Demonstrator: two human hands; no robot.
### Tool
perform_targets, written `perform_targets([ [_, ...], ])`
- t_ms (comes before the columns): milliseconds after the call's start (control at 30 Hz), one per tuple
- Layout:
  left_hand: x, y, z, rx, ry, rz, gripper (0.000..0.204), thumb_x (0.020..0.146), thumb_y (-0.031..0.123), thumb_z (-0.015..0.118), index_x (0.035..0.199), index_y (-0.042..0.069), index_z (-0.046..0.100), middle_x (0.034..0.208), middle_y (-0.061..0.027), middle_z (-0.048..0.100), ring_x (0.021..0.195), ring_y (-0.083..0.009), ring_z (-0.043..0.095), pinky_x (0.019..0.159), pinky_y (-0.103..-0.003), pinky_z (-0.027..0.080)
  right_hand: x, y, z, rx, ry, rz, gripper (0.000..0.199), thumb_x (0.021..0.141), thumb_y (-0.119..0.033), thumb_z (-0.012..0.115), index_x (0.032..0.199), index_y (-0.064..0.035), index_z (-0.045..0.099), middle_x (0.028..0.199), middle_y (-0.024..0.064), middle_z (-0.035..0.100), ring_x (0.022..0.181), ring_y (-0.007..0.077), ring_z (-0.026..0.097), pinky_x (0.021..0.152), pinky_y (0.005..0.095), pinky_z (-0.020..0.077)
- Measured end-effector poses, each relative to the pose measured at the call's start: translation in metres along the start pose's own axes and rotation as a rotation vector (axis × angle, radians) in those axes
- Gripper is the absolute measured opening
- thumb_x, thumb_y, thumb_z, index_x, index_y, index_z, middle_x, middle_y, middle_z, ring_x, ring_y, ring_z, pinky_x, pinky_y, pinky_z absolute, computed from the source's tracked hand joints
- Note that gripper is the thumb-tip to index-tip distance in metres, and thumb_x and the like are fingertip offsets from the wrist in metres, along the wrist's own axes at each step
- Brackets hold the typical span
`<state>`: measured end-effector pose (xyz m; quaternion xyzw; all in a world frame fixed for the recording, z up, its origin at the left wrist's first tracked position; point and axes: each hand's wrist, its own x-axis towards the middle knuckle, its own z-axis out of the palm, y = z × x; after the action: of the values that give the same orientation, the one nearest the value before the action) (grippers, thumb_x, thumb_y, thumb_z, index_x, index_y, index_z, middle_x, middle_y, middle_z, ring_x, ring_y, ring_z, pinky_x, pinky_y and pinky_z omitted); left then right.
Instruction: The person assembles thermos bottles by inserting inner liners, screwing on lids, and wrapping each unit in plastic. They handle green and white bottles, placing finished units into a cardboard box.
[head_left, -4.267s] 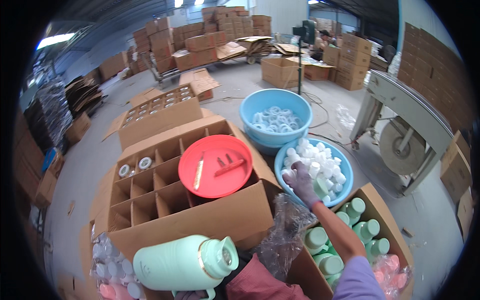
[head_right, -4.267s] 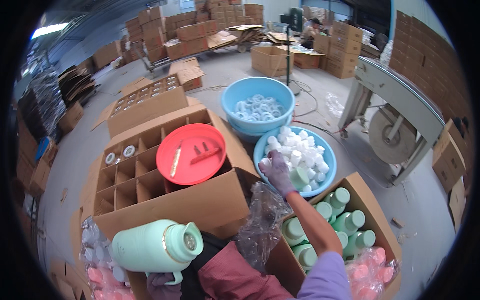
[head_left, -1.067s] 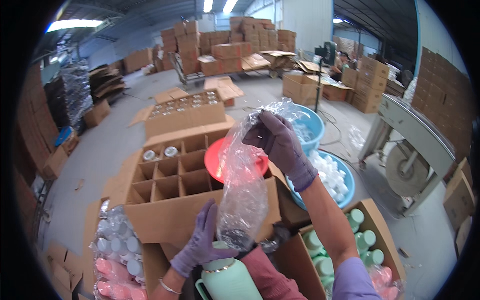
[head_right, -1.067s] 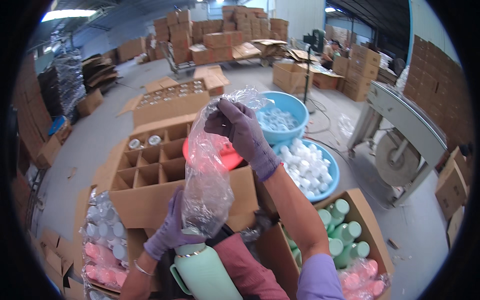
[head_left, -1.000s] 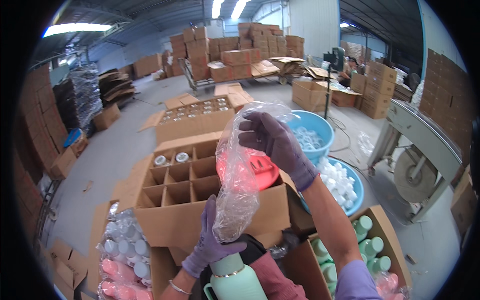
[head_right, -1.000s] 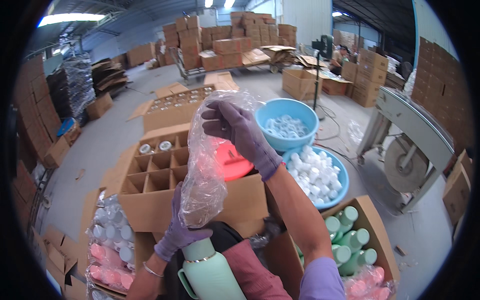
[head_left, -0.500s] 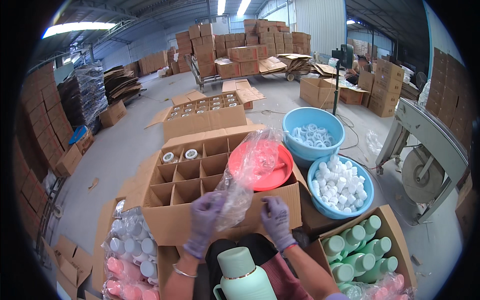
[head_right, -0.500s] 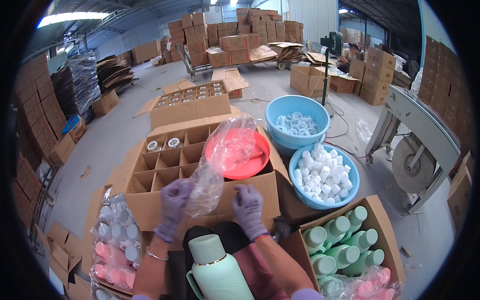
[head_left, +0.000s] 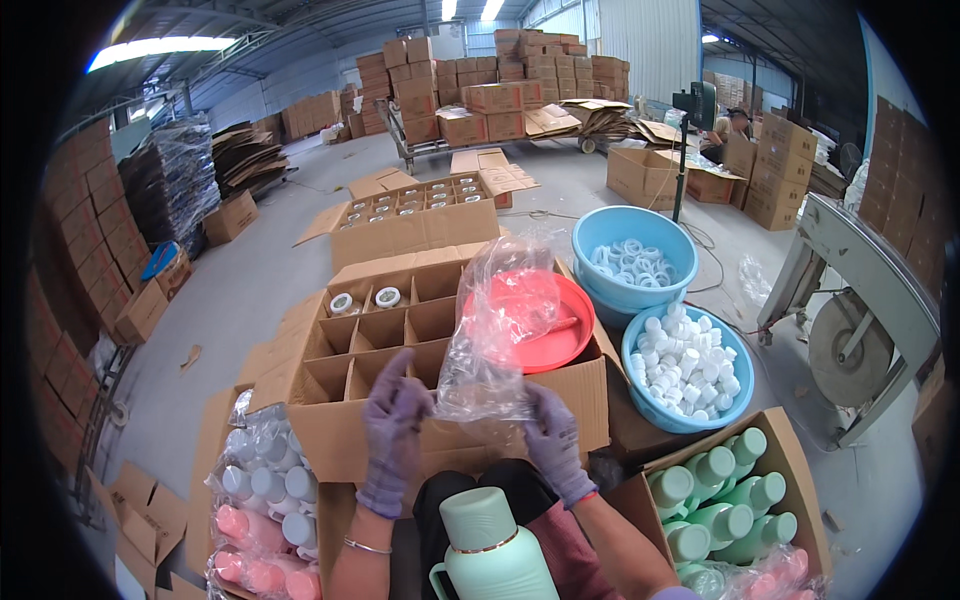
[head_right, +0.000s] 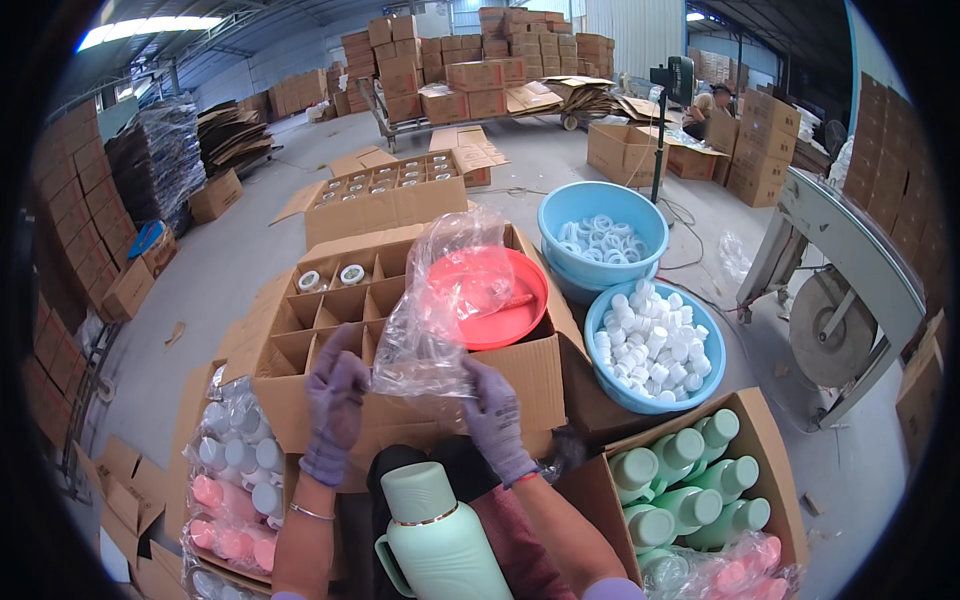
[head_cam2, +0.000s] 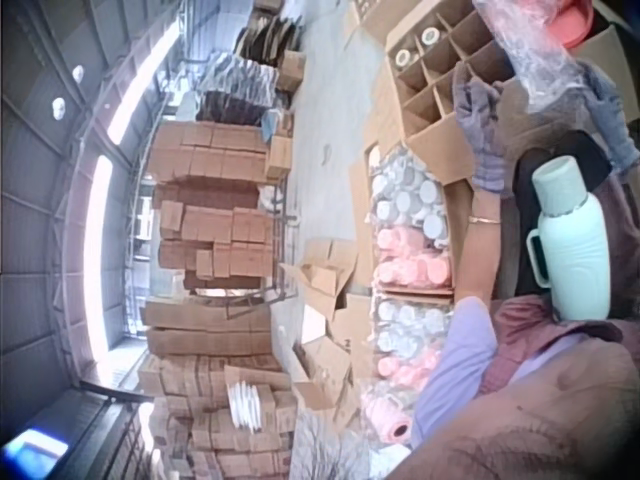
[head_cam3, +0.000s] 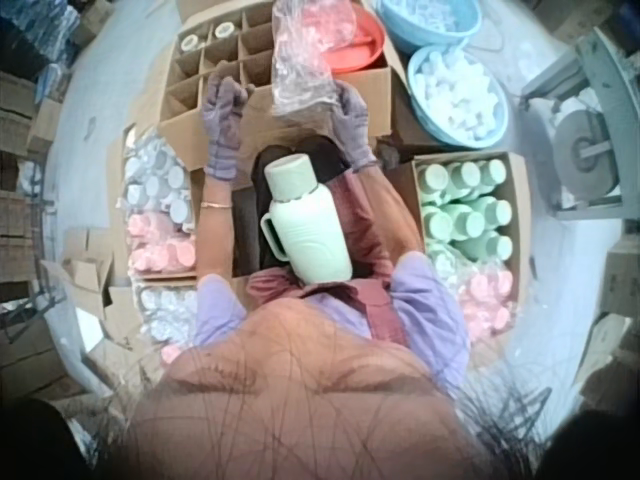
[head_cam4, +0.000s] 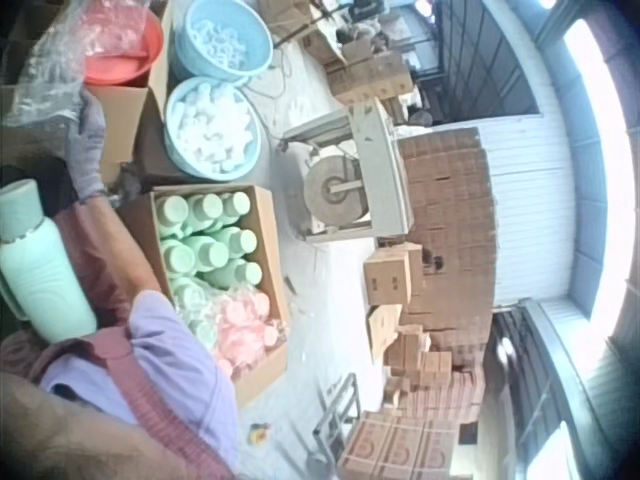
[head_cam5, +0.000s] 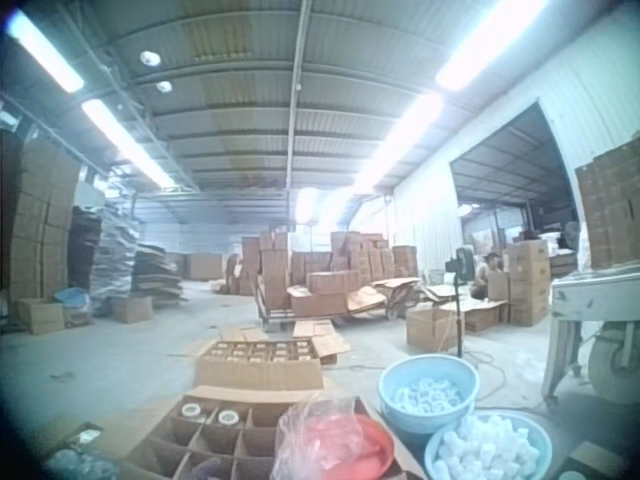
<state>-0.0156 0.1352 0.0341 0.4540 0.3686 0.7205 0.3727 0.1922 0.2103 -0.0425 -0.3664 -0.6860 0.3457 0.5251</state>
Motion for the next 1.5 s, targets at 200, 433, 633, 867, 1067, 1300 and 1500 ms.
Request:
perform_targets([
  [200,-0.021,-0.018,0.006,0.543,-0.255,0.221,0.086,0.084,0.029,0.079,0.150,-0.002,0.034,0.132,-0.0134,0.052,0.121,-0.0273,0.051,0.108,-0.039,0.040,-0.015,-0.007,-0.004,0.279,0.084,0.092,0.016,0.091,-0.005,0.058,0.105,0.0011,0.064,0.083,0.0102,0.067,0.077,0.0145,0.064,0.070,0.0291,0.0502],
  [433,-0.034,-0.069,-0.035,0.581,0.121,0.148,0.044,0.096,0.029,0.061,0.126,-0.003,0.061,0.112,-0.0109,0.067,0.103,-0.0218,0.064,0.092,-0.036,0.055,-0.029,-0.001,-0.029,-0.378,-0.052,-0.034,0.032,0.075,-0.010,0.072,0.105,-0.0059,0.063,0.075,0.0121,0.062,0.066,0.0261,0.062,0.065,0.0353,0.0505],
  [633,-0.172,-0.021,-0.041,0.565,0.039,-0.284,0.048,0.103,0.032,0.050,0.126,-0.008,0.060,0.107,-0.0121,0.070,0.092,-0.0179,0.066,0.085,-0.032,0.054,-0.094,-0.030,-0.049,-0.307,0.071,-0.294,0.030,0.078,-0.016,0.069,0.104,-0.0063,0.060,0.106,0.0120,0.063,0.104,0.0338,0.059,0.102,0.0505,0.0420],
  [867,-0.320,-0.001,-0.022,0.583,0.176,-0.401,0.043,0.100,0.025,0.051,0.128,-0.007,0.057,0.113,-0.0143,0.069,0.102,-0.0196,0.063,0.090,-0.034,0.051,-0.238,-0.041,-0.094,-0.442,-0.451,-0.188,0.026,0.071,-0.017,0.070,0.094,-0.0105,0.059,0.103,0.0060,0.058,0.103,0.0268,0.057,0.109,0.0569,0.0368],
  [1067,-0.295,0.071,-0.013,0.384,-0.503,-0.221,0.036,0.094,0.017,0.056,0.122,-0.004,0.061,0.112,-0.0151,0.068,0.106,-0.0234,0.063,0.096,-0.041,0.048,-0.284,-0.037,-0.126,-0.473,-0.699,-0.472,0.021,0.083,-0.022,0.059,0.103,-0.0171,0.064,0.113,0.0042,0.060,0.105,0.0253,0.056,0.104,0.0578,0.0397],
  [1300,-0.174,0.130,0.047,-0.299,-1.177,0.358,0.031,0.087,0.007,0.062,0.116,-0.001,0.065,0.111,-0.0161,0.067,0.112,-0.0278,0.062,0.103,-0.050,0.045,-0.208,-0.119,-0.147,0.769,-0.441,0.876,0.038,0.104,-0.031,0.053,0.130,-0.0027,0.054,0.118,0.0059,0.061,0.109,0.0146,0.060,0.097,0.0342,0.0510],
  [1500,-0.206,0.050,0.141,-0.675,-1.416,-0.483,0.017,0.092,0.013,0.061,0.101,0.001,0.070,0.092,-0.0141,0.069,0.083,-0.0294,0.067,0.078,-0.039,0.052,-0.193,-0.143,-0.149,0.205,-0.241,0.678,0.057,0.086,-0.037,0.070,0.126,0.0014,0.055,0.111,0.0145,0.066,0.103,0.0219,0.062,0.094,0.0377,0.0475],
])
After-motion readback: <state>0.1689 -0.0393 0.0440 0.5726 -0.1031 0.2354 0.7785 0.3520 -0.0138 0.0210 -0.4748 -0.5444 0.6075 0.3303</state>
